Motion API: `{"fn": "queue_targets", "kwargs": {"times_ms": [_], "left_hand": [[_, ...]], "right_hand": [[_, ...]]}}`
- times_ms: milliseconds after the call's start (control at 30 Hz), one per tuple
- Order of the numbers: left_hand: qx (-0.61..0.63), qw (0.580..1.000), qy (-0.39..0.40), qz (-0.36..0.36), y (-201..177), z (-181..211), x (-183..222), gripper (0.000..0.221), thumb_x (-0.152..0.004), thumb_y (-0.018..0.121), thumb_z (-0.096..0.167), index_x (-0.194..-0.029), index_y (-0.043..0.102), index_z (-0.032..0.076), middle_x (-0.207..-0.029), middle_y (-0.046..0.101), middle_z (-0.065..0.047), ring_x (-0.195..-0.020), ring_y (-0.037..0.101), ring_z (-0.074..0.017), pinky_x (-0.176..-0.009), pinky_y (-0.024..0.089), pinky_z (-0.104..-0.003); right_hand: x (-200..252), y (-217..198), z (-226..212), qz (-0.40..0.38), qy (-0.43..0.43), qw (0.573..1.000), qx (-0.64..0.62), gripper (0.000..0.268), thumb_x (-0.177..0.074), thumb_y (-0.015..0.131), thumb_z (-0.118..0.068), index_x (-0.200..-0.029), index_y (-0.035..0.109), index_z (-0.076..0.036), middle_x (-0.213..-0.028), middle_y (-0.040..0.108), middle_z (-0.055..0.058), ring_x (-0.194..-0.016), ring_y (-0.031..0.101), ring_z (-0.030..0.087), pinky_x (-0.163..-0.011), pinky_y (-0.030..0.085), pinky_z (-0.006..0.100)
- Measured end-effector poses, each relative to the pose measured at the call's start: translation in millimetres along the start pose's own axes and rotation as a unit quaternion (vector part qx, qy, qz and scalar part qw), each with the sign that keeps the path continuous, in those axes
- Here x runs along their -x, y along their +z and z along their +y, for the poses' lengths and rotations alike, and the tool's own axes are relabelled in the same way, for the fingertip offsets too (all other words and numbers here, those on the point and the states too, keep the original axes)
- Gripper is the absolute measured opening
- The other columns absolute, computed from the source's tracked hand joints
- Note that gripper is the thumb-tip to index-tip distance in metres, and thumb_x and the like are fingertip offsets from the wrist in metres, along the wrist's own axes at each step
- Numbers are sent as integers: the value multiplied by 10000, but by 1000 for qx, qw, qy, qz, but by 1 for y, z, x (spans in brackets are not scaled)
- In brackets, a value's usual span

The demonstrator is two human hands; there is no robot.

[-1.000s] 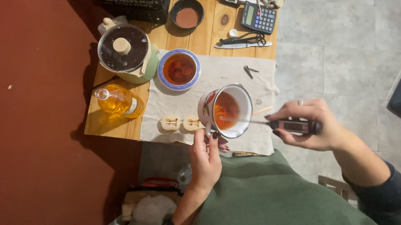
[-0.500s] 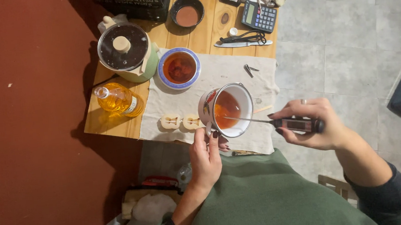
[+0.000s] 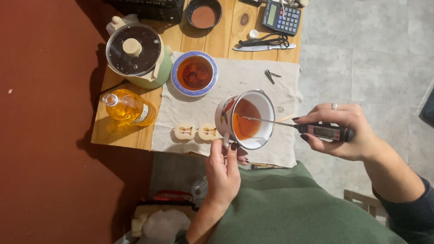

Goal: Measure fragrance oil, add it to melted wax, stir the mixture, and check the temperature using a digital thermometer.

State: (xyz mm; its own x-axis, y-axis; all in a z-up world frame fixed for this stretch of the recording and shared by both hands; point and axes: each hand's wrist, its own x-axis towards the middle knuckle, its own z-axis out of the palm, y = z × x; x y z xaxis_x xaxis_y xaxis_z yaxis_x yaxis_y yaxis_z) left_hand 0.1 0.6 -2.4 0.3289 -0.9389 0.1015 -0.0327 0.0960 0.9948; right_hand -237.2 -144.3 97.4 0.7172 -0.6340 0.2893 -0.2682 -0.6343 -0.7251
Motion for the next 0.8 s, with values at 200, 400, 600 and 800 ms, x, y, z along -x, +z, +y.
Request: {"fn": "queue_targets", "kwargs": {"times_ms": [200,400,600,800], "left_hand": [[7,1000,-10,0,1,-1,-1,166,-1091,475,140,-1020,504,-7,-838,687,-76,-725,715,-116,-647,632,-264],[22,1000,-11,0,1,-7,-3,180,-1096,482,146,-1006,508,-8,-810,701,-80,-699,705,-117,-640,608,-264],[10,1000,-3,3,2,-5,-3,178,-1091,493,139,-991,504,-8,-813,707,-81,-706,707,-122,-631,584,-261],[12,1000,-15,11,1,-12,0,186,-1091,495,143,-987,506,-10,-797,723,-81,-692,717,-120,-625,584,-259]], "right_hand": [[-1,2,3,-6,1,1000,-20,317,-762,780,-60,-1077,748,-38,-818,749,42,-670,733,96,-594,561,227],[-6,-4,1,-38,11,999,9,276,-736,777,-91,-1011,767,-70,-734,739,21,-560,689,95,-507,523,234],[-16,-3,-19,-26,-2,998,52,286,-738,762,-86,-1024,765,-86,-744,725,25,-561,658,111,-519,505,260],[-12,1,-16,-27,24,999,33,278,-740,760,-75,-1017,769,-88,-776,752,21,-565,695,101,-518,537,247]]}}
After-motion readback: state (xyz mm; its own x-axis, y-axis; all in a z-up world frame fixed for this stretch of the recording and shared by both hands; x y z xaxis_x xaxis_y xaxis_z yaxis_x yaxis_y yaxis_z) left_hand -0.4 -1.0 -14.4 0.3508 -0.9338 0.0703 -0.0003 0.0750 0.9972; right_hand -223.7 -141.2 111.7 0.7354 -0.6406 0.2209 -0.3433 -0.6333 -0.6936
